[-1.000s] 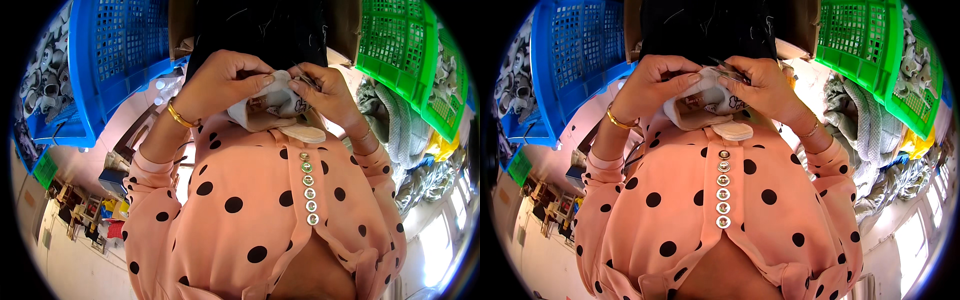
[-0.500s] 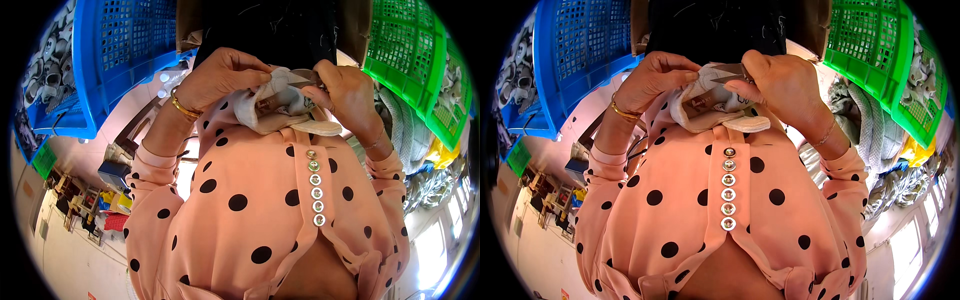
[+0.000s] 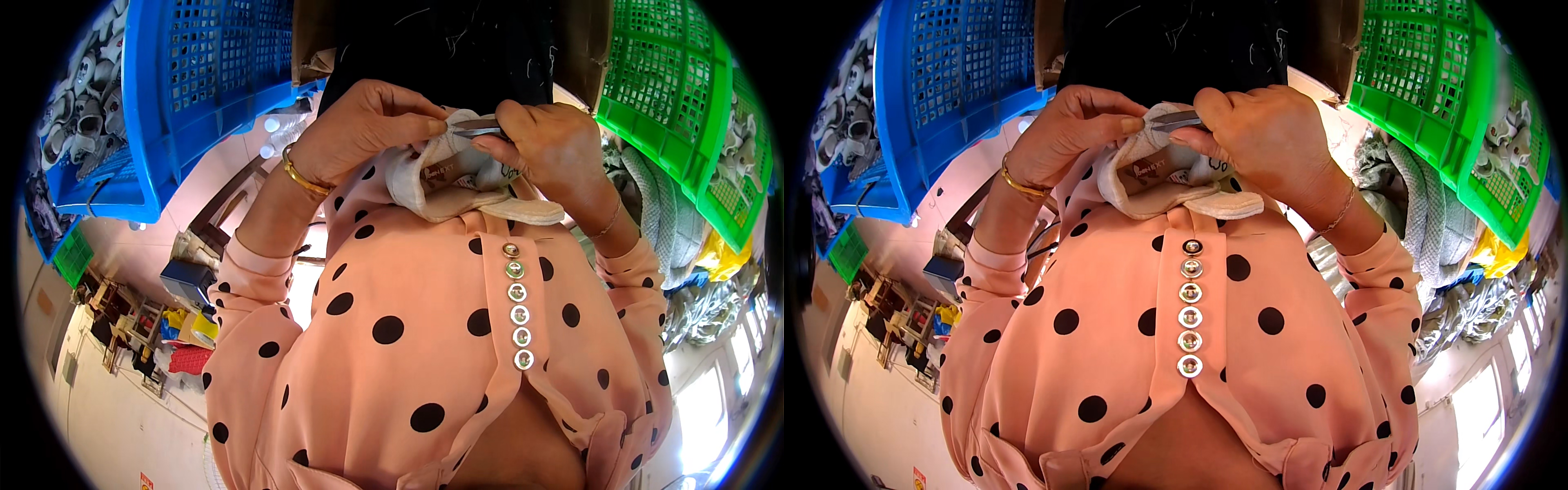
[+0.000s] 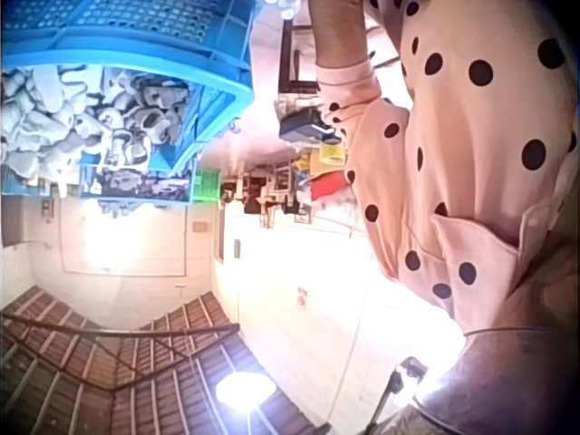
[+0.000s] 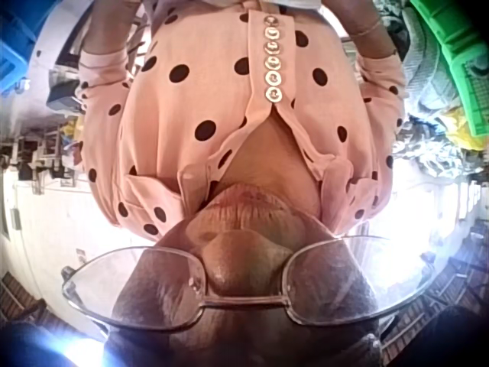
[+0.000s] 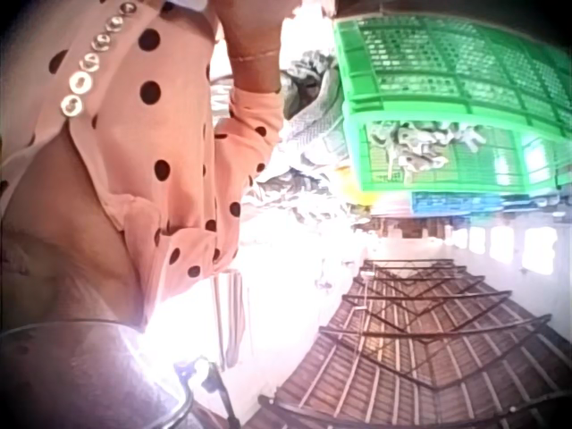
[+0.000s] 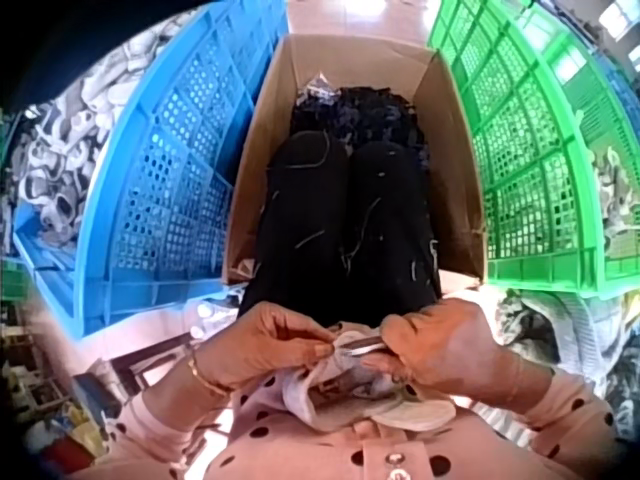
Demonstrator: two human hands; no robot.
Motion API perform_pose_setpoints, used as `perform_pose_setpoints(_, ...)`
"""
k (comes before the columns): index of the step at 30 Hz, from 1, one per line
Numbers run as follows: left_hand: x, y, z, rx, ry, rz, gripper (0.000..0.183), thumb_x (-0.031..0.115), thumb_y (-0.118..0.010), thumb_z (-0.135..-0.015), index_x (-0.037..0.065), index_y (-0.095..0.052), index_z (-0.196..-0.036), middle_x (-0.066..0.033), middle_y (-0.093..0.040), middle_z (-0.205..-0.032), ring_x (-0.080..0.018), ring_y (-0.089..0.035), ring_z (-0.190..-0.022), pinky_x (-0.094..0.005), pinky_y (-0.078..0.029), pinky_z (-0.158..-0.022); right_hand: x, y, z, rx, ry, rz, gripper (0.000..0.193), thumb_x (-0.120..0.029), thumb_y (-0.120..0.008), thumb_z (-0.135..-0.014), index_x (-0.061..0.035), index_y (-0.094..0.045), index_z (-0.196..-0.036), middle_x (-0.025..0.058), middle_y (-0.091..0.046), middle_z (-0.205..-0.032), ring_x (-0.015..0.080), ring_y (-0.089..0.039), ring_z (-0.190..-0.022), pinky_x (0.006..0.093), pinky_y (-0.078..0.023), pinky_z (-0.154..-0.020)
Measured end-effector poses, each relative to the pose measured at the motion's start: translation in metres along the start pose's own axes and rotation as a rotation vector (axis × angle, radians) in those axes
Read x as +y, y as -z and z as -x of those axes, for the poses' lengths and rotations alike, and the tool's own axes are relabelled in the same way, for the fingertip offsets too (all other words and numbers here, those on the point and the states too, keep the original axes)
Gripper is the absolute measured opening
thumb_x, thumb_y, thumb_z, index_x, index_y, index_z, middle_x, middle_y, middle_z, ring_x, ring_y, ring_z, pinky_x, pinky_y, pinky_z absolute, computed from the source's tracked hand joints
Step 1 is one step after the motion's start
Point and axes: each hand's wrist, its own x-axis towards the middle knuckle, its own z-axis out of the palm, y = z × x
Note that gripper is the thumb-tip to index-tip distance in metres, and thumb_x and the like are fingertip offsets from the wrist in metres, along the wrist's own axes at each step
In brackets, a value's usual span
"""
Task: The person uses scissors to trim excess fabric and threads from the edges of small white baby sandals. They handle the sandals one at a time, turning them to access different sides, and place the finished items into a blue basket.
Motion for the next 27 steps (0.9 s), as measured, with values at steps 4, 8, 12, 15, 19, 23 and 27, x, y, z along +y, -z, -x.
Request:
perform_pose_setpoints(4, 0.002, -0.001, 0.001, -0.016, 0.003, 0.013, 0.021, 0.008, -0.069, -0.082, -0.002, -0.070, -0.101, -0.0100, -0.070, -0.089, -0.0114, -0.065, -0.079, -0.0233, -0.052, -0.078, 0.000, 0.000, 0.001, -0.047, -0.057, -0.032, 0.036, -0.042, -0.062, -0.085, -0.0089, -0.055, -0.075, 0.0048, -0.055, -0.057, 0.0213, -0.057, -0.050, 0.0314, -0.042, -0.047)
perform_pose_setpoints(8, 0.001, -0.002, 0.002, 0.005, 0.010, 0.026, 0.022, 0.007, -0.069, -0.083, -0.003, -0.069, -0.102, -0.0101, -0.070, -0.090, -0.0112, -0.065, -0.080, -0.0230, -0.052, -0.078, -0.002, 0.001, 0.000, -0.026, -0.034, 0.022, 0.035, -0.042, -0.062, -0.085, -0.0093, -0.055, -0.075, 0.0044, -0.055, -0.056, 0.0213, -0.057, -0.050, 0.0312, -0.042, -0.046)
perform_pose_setpoints(12, -0.002, -0.003, 0.002, 0.003, 0.009, 0.054, 0.021, 0.007, -0.068, -0.083, -0.003, -0.069, -0.102, -0.0095, -0.070, -0.090, -0.0109, -0.065, -0.080, -0.0227, -0.053, -0.077, -0.003, 0.001, 0.000, -0.004, -0.007, 0.069, 0.034, -0.041, -0.063, -0.085, -0.0099, -0.055, -0.073, 0.0040, -0.054, -0.055, 0.0209, -0.056, -0.049, 0.0309, -0.042, -0.046)
perform_pose_setpoints(15, -0.003, -0.002, 0.001, -0.007, 0.014, 0.056, 0.019, 0.007, -0.068, -0.084, -0.002, -0.069, -0.101, -0.0089, -0.070, -0.090, -0.0105, -0.065, -0.080, -0.0225, -0.053, -0.076, -0.002, 0.000, 0.000, -0.031, -0.025, 0.035, 0.039, -0.043, -0.062, -0.086, -0.0083, -0.054, -0.071, 0.0037, -0.054, -0.055, 0.0225, -0.057, -0.051, 0.0322, -0.043, -0.047)
perform_pose_setpoints(19, 0.000, -0.007, 0.003, -0.005, -0.007, 0.000, 0.019, 0.008, -0.067, -0.086, -0.002, -0.069, -0.102, -0.0083, -0.070, -0.089, -0.0096, -0.065, -0.079, -0.0221, -0.053, -0.075, 0.008, -0.001, 0.000, -0.184, -0.301, -0.458, 0.045, -0.045, -0.059, -0.089, -0.0012, -0.058, -0.079, 0.0073, -0.060, -0.064, 0.0202, -0.059, -0.057, 0.0295, -0.046, -0.053)
perform_pose_setpoints(23, 0.008, -0.011, 0.003, -0.010, -0.043, -0.124, 0.018, 0.008, -0.066, -0.087, -0.001, -0.068, -0.103, -0.0076, -0.070, -0.090, -0.0092, -0.065, -0.080, -0.0212, -0.053, -0.074, 0.021, -0.004, -0.004, -0.156, -0.377, -0.978, 0.047, -0.041, -0.061, -0.090, 0.0051, -0.062, -0.092, 0.0087, -0.059, -0.071, 0.0099, -0.054, -0.067, 0.0246, -0.047, -0.063)
perform_pose_setpoints(27, 0.017, -0.014, 0.005, -0.004, -0.112, -0.258, 0.017, 0.008, -0.065, -0.088, 0.000, -0.069, -0.103, -0.0058, -0.070, -0.092, -0.0085, -0.065, -0.079, -0.0205, -0.053, -0.072, 0.018, -0.004, -0.010, -0.284, -0.439, -1.101, 0.031, -0.025, -0.065, -0.089, 0.0059, -0.061, -0.091, 0.0043, -0.054, -0.069, 0.0054, -0.047, -0.069, 0.0235, -0.045, -0.062)
